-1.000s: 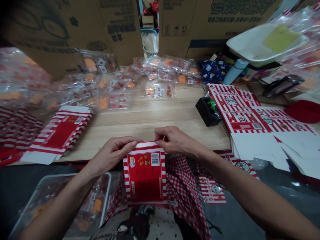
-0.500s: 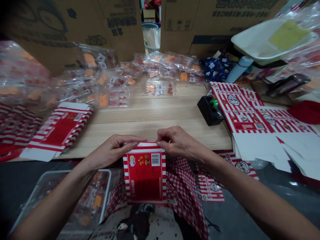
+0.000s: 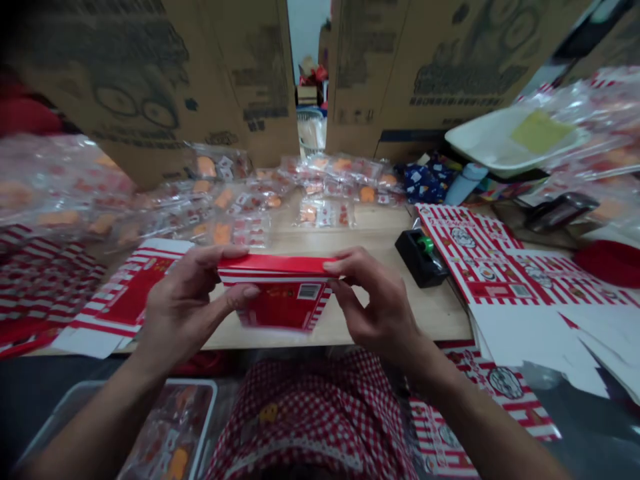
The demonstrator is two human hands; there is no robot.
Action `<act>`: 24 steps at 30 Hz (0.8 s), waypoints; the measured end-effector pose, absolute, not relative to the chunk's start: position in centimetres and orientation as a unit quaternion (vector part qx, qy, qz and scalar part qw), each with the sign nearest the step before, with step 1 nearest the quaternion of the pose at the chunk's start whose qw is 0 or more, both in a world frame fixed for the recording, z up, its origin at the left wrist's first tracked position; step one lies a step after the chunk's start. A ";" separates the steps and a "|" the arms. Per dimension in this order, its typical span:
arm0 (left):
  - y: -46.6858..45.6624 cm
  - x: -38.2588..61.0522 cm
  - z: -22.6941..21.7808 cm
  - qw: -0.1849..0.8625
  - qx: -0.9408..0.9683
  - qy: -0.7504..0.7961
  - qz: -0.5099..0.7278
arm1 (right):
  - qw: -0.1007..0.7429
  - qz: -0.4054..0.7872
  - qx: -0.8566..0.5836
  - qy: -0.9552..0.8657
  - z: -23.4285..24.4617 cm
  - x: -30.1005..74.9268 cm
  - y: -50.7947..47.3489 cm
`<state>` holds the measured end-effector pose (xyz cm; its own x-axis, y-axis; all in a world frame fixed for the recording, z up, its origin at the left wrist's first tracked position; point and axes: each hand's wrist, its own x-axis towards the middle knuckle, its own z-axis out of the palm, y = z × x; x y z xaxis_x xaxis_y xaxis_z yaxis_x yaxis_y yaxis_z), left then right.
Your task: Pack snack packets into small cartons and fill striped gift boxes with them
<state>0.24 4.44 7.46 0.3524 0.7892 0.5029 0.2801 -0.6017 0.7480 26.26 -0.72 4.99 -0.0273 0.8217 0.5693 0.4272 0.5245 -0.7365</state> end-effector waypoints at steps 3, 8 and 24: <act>5.2 0.5 7.2 0.137 0.809 0.287 0.494 | 0.532 0.036 -0.412 -0.739 5.3 26.9 0.2; 5.6 1.4 3.9 0.236 0.754 0.280 0.545 | 0.494 0.023 -0.416 -0.763 3.8 28.3 1.0; 5.2 0.9 3.6 -0.038 0.890 0.155 0.427 | 0.457 -0.056 -0.392 -0.797 1.1 28.3 -0.9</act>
